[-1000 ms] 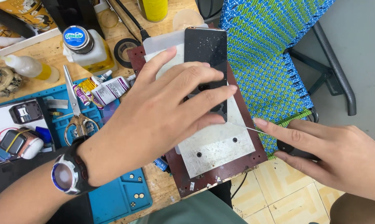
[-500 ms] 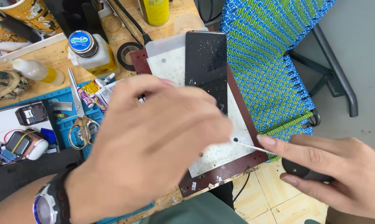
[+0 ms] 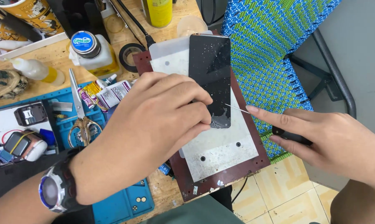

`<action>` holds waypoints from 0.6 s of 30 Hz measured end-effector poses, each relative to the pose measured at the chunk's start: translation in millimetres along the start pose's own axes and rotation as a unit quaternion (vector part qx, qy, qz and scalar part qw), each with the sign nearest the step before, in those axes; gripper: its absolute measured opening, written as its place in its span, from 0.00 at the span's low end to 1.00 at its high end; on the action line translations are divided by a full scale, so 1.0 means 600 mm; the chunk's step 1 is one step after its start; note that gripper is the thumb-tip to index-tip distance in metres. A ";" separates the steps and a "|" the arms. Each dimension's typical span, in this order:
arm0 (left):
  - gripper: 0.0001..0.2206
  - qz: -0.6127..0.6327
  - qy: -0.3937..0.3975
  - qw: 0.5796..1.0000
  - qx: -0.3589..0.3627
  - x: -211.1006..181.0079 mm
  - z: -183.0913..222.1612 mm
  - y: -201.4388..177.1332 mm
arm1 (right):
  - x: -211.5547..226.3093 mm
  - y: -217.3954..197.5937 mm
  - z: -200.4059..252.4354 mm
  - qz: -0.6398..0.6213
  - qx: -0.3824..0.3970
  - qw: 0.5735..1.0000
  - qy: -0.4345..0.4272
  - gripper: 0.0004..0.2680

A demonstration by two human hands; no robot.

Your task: Using a thin prying tool to carefully separate the screen from a smartphone frame.

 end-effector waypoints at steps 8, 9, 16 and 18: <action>0.07 -0.037 0.006 0.999 0.007 -0.008 -0.001 0.009 | 0.013 -0.006 -0.004 -0.023 0.006 0.999 -0.024 0.23; 0.07 -0.037 0.006 0.999 0.007 -0.008 -0.001 0.009 | 0.013 -0.006 -0.005 -0.023 0.007 0.999 -0.024 0.23; 0.06 -0.051 0.002 0.999 0.010 -0.007 -0.003 0.009 | 0.011 -0.002 -0.006 -0.046 0.026 0.998 -0.026 0.23; 0.06 -0.054 0.003 0.998 0.008 -0.008 -0.003 0.008 | 0.010 0.001 -0.005 -0.045 0.036 0.998 -0.018 0.24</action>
Point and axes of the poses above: each hand's wrist, its own z-axis away from the middle knuckle, its own y-axis out of the palm, x = y × z, the point moved 8 cm from there along -z, towards the middle knuckle, and after that the axes turned 2 degrees about x, right-handed, at the moved point
